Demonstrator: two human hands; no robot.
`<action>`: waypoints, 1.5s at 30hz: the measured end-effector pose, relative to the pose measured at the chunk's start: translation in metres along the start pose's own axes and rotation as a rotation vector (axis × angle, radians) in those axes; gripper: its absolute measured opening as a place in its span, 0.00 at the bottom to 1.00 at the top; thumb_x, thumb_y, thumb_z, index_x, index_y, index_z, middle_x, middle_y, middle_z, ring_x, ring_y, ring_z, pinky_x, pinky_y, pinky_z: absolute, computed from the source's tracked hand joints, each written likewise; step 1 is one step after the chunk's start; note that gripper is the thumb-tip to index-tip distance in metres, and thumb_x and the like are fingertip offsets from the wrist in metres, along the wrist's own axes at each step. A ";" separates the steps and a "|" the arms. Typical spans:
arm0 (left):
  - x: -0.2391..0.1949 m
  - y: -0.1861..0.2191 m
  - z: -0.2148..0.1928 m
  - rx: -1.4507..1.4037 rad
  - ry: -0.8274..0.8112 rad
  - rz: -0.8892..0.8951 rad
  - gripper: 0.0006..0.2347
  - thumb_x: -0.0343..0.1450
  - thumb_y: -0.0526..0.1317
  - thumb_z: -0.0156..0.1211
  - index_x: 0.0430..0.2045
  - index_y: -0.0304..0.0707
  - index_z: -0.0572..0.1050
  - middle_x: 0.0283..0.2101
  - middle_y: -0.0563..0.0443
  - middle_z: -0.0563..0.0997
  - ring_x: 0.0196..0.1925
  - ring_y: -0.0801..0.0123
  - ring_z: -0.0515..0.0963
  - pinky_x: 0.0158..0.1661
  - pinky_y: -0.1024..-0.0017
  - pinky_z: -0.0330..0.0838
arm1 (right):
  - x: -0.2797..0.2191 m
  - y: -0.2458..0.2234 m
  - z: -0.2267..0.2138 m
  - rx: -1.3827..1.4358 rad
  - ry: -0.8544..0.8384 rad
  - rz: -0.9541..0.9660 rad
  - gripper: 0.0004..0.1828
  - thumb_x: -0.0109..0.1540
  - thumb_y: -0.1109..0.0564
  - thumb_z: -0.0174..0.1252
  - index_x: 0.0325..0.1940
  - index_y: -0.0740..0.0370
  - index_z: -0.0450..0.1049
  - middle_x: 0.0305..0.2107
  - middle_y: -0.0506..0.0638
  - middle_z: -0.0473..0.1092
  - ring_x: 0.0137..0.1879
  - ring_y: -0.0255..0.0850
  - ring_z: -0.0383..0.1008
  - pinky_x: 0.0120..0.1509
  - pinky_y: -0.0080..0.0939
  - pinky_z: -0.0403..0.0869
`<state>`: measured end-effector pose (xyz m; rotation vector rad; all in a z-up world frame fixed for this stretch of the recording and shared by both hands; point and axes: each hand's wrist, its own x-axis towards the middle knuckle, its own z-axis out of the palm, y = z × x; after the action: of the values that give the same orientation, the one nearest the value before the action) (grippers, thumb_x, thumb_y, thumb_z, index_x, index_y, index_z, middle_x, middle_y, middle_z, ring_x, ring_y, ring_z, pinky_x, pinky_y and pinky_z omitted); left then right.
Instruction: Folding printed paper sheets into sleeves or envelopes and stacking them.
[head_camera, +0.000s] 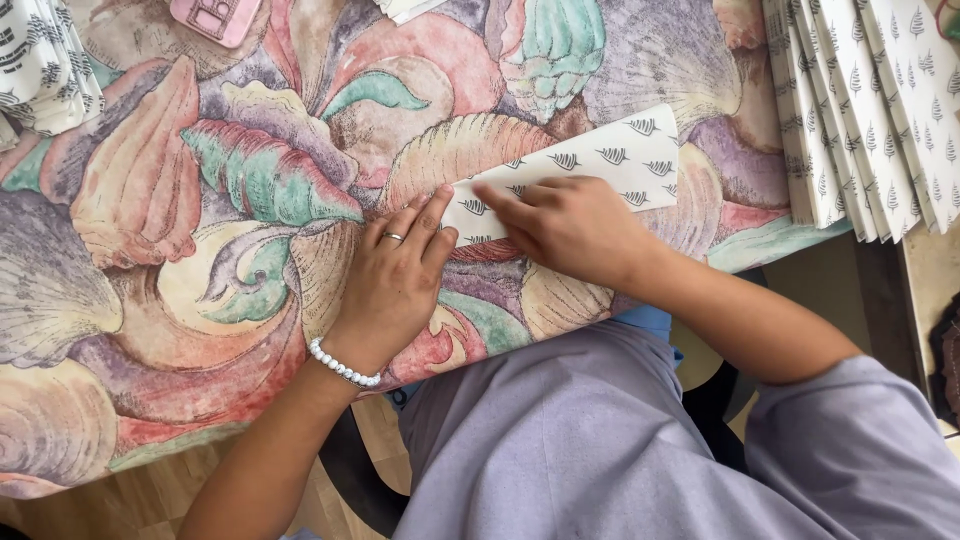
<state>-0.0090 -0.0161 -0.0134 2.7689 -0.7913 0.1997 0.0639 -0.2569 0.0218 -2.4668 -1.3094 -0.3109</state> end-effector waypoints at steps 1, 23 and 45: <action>0.000 0.002 -0.002 0.002 0.000 0.001 0.09 0.73 0.33 0.47 0.45 0.40 0.69 0.69 0.39 0.68 0.64 0.50 0.72 0.57 0.56 0.64 | 0.008 -0.005 -0.002 0.000 0.002 0.000 0.13 0.67 0.57 0.55 0.54 0.60 0.78 0.22 0.53 0.73 0.32 0.48 0.79 0.38 0.46 0.77; 0.009 0.019 -0.015 0.200 -0.165 0.030 0.35 0.68 0.27 0.47 0.72 0.69 0.56 0.70 0.27 0.59 0.68 0.39 0.65 0.62 0.49 0.61 | -0.058 0.062 -0.022 -0.217 -0.028 0.104 0.11 0.70 0.51 0.60 0.55 0.54 0.82 0.36 0.49 0.75 0.41 0.40 0.72 0.32 0.32 0.72; -0.001 0.011 -0.006 0.000 -0.018 -0.041 0.20 0.77 0.32 0.40 0.63 0.53 0.69 0.67 0.35 0.67 0.69 0.42 0.68 0.65 0.43 0.55 | -0.101 0.058 -0.016 -0.175 0.121 -0.157 0.10 0.71 0.59 0.53 0.41 0.64 0.79 0.35 0.54 0.73 0.41 0.46 0.78 0.49 0.40 0.77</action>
<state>-0.0165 -0.0233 -0.0060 2.7884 -0.7377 0.1666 0.0554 -0.3701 -0.0081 -2.4437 -1.4833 -0.6280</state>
